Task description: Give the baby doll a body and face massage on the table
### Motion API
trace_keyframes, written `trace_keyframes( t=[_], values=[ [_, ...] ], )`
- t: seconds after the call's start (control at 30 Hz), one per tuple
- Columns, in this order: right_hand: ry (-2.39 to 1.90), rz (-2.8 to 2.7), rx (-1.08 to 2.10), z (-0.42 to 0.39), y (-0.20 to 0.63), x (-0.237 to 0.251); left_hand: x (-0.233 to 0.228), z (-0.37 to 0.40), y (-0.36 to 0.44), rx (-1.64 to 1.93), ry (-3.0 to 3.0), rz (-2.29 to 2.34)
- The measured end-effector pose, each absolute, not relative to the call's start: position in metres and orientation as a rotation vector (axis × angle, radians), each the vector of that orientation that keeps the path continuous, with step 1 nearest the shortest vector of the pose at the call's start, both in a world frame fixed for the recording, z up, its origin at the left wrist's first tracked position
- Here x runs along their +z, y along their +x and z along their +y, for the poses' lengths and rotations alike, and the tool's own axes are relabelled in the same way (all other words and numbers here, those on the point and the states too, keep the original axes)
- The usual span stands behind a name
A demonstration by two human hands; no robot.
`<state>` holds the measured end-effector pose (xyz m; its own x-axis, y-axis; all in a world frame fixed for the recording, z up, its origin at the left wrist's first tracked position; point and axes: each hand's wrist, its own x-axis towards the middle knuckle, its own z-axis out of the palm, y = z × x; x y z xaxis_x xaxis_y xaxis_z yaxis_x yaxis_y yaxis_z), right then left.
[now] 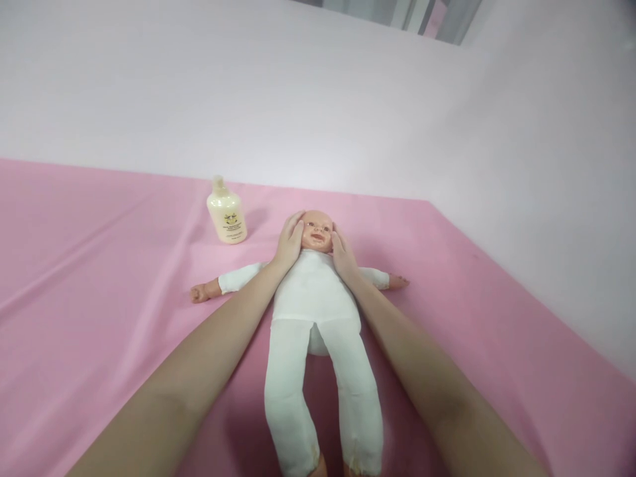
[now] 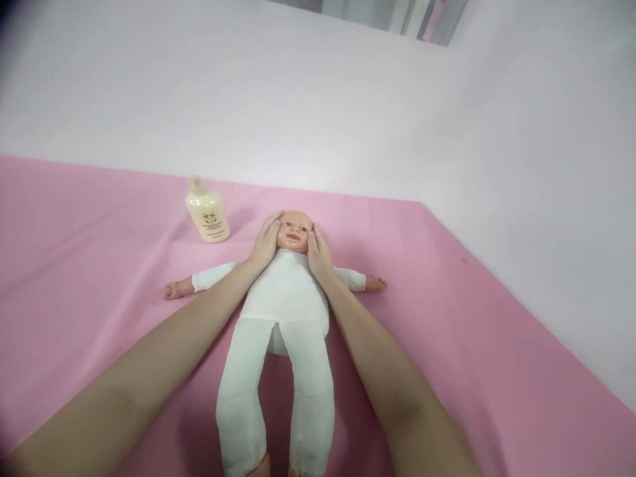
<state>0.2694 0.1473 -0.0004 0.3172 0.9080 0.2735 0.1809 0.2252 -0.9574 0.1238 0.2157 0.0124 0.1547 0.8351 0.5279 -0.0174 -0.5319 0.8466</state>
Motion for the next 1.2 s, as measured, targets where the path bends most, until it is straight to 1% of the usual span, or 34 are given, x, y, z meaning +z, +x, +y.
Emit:
trace_keyframes(
  t=[1.2],
  values=[
    [-1.282,-1.141,0.723,0.146,0.2691,0.0004,0.0165,0.211,0.1231,1.458,1.664,0.79]
  ],
)
